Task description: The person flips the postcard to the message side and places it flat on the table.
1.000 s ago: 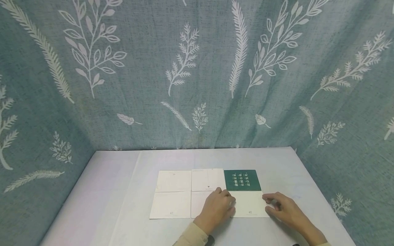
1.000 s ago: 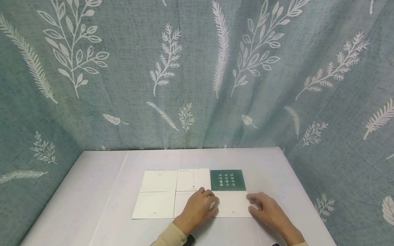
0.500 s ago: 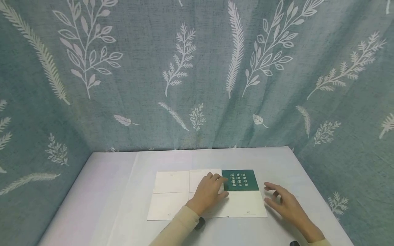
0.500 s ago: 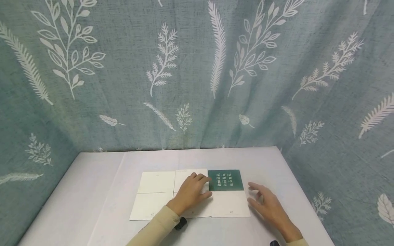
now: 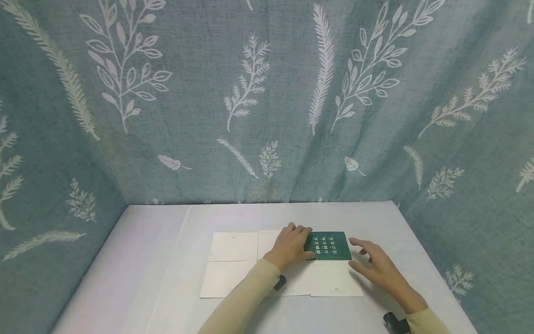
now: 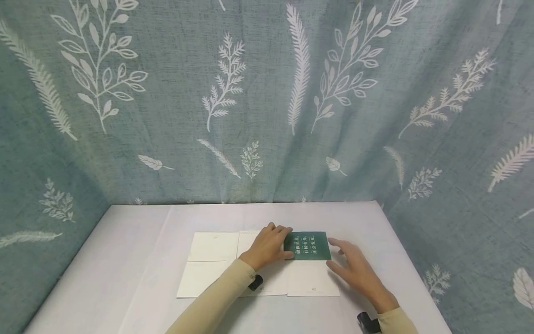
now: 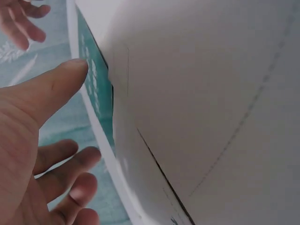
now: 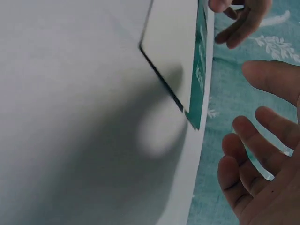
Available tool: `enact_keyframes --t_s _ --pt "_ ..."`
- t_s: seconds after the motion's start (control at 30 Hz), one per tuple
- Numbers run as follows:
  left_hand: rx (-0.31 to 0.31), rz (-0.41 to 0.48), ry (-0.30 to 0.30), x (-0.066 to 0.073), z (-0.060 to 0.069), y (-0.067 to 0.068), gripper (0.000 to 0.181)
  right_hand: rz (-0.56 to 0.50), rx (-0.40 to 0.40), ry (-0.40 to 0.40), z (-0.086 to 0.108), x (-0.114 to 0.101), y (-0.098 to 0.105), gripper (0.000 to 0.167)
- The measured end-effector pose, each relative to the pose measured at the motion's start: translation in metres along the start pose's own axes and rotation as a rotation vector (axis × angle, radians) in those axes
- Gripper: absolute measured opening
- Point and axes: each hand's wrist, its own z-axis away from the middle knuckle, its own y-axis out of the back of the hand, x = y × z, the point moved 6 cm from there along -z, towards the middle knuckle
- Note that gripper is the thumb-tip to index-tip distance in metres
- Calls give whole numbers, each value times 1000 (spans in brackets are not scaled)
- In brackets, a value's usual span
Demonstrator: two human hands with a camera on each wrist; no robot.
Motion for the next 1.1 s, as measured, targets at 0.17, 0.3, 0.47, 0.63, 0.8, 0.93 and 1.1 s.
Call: enact_keyframes --t_s 0.17,0.3,0.47,0.63,0.8,0.93,1.1 --pt "-45 -15 26 -3 -3 0 79 7 -39 -14 -13 -2 -2 70" --pt "-87 -11 48 -6 -4 -2 79 14 -74 -27 -22 0 -4 77" --pt "-115 -20 52 -8 -6 -6 79 16 -98 -58 -32 7 -7 82" --pt "-123 -30 48 -7 -8 -9 79 49 -146 -85 -47 16 -14 86" --pt "-125 -30 61 -6 -9 -9 79 113 -240 -93 -61 18 -21 91" --pt "-135 -30 62 -4 -10 -10 79 176 -289 -95 -67 20 -24 90" --pt "-133 -44 58 -2 -10 -9 79 213 -306 -92 -69 19 -23 87"
